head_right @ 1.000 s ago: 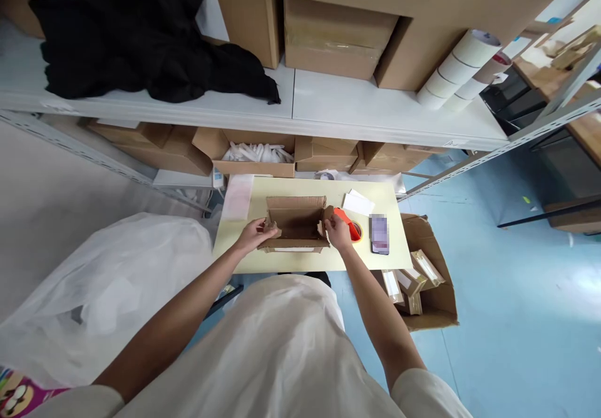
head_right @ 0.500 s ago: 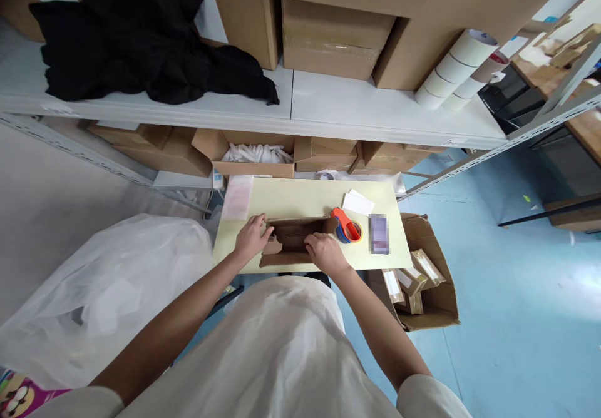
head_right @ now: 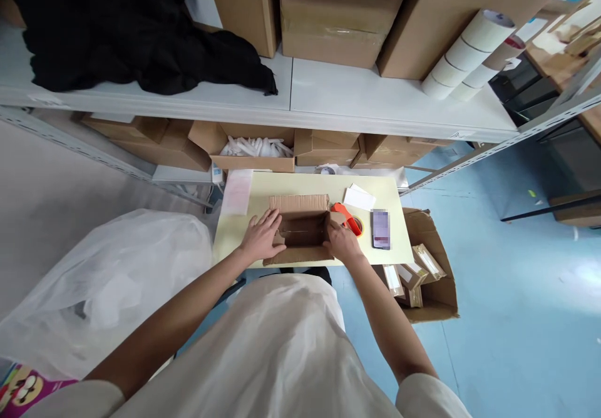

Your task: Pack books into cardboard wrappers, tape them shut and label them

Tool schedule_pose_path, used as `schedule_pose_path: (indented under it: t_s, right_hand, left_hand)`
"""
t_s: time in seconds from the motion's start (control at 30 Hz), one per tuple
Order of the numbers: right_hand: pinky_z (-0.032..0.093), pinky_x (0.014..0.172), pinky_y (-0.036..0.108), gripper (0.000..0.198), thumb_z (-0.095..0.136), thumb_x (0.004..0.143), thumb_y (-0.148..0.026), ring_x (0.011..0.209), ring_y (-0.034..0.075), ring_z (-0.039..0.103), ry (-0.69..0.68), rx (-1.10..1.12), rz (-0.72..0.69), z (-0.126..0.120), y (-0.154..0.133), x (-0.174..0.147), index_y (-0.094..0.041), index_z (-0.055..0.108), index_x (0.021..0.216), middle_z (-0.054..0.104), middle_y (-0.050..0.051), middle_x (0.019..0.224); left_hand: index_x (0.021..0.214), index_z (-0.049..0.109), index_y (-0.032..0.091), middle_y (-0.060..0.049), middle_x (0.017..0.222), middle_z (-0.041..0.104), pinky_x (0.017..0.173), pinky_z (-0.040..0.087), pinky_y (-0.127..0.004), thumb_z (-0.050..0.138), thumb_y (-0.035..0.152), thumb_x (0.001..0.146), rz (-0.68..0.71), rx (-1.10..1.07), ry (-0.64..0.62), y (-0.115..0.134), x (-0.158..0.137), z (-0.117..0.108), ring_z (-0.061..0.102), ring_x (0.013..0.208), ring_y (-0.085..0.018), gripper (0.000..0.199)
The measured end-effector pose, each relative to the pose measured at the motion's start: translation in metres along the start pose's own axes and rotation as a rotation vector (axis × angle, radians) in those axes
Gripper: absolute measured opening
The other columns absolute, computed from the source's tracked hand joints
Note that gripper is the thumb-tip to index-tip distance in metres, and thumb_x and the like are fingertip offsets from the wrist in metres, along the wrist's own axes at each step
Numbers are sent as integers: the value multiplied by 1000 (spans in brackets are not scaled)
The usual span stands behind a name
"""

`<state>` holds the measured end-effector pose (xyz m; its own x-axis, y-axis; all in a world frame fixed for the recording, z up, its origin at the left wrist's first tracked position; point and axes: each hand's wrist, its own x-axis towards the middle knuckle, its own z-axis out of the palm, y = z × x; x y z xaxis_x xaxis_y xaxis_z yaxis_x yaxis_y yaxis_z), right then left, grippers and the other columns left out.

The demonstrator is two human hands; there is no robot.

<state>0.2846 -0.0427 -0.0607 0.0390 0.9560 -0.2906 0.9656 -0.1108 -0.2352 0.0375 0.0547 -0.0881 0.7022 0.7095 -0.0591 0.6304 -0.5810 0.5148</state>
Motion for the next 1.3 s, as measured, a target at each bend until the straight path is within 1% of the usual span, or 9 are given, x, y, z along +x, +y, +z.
schedule_pose_path:
  t_s: [0.17, 0.4, 0.53, 0.67, 0.87, 1.0, 1.13, 1.23, 1.3]
  right_hand:
    - [46, 89, 39, 48, 46, 84, -10, 110, 26, 58, 36, 75, -45, 11, 25, 2, -20, 51, 131, 57, 10, 131]
    - [41, 99, 50, 70, 45, 79, -9, 124, 33, 48, 93, 64, -147, 35, 20, 3, -11, 27, 147, 39, 19, 146]
    - [37, 103, 53, 86, 49, 83, -28, 135, 35, 35, 96, 154, -235, 42, 16, -1, -7, 0, 150, 26, 24, 151]
    - [26, 108, 59, 113, 60, 75, -57, 142, 39, 17, 49, 98, -91, 52, 5, -4, -8, -10, 149, 14, 25, 154]
    - [27, 108, 56, 123, 69, 70, -50, 144, 35, 8, 130, 201, 9, 62, 0, 17, -12, -19, 147, 5, 23, 156]
    - [28, 109, 52, 121, 71, 70, -43, 144, 32, 11, 159, 244, -24, 58, 11, 35, -18, -19, 148, 6, 19, 157]
    - [26, 109, 54, 120, 70, 70, -45, 144, 34, 13, 127, 168, 3, 51, 13, 39, -18, -16, 148, 8, 18, 157]
    - [24, 110, 55, 119, 69, 70, -47, 143, 35, 14, 105, 119, 12, 48, 9, 38, -17, -16, 148, 8, 18, 157]
    - [24, 109, 55, 119, 69, 71, -48, 143, 35, 15, 88, 99, 23, 47, 7, 37, -16, -16, 148, 8, 18, 157]
  left_hand:
    - [131, 51, 15, -19, 146, 39, 111, 11, -56, 56, 29, 75, -30, 57, -8, -6, -6, -2, 33, 134, -38, 58]
    - [128, 54, 18, -12, 143, 44, 106, 29, -43, 40, 13, 81, -112, 13, 205, -26, -18, -6, 41, 130, -29, 50]
    - [114, 65, 24, -10, 135, 52, 108, 20, -50, 44, 14, 82, -230, 60, 303, -41, -27, -8, 39, 129, -32, 40]
    - [105, 68, 25, -9, 110, 68, 108, 21, -52, 44, 25, 87, -299, -90, 217, -48, -32, -1, 58, 109, -30, 30]
    - [145, 31, 14, -16, 145, 42, 104, 36, -39, 63, 46, 75, -267, -395, 3, -51, -28, 21, 40, 132, -33, 83]
    - [149, 17, 13, -16, 151, 30, 108, 33, -38, 58, 45, 80, -303, -504, 25, -56, -23, 33, 36, 136, -29, 87]
    - [145, 31, 15, -12, 150, 35, 113, 25, -38, 48, 51, 85, -359, -582, 124, -78, -23, 28, 32, 138, -26, 71]
    - [132, 50, 14, -13, 139, 50, 112, 28, -39, 32, 49, 92, -554, -539, 316, -108, -10, 15, 41, 132, -25, 56]
    - [125, 54, 12, -16, 132, 55, 111, 30, -40, 40, 45, 90, -721, -411, 357, -132, 8, 8, 45, 128, -27, 50]
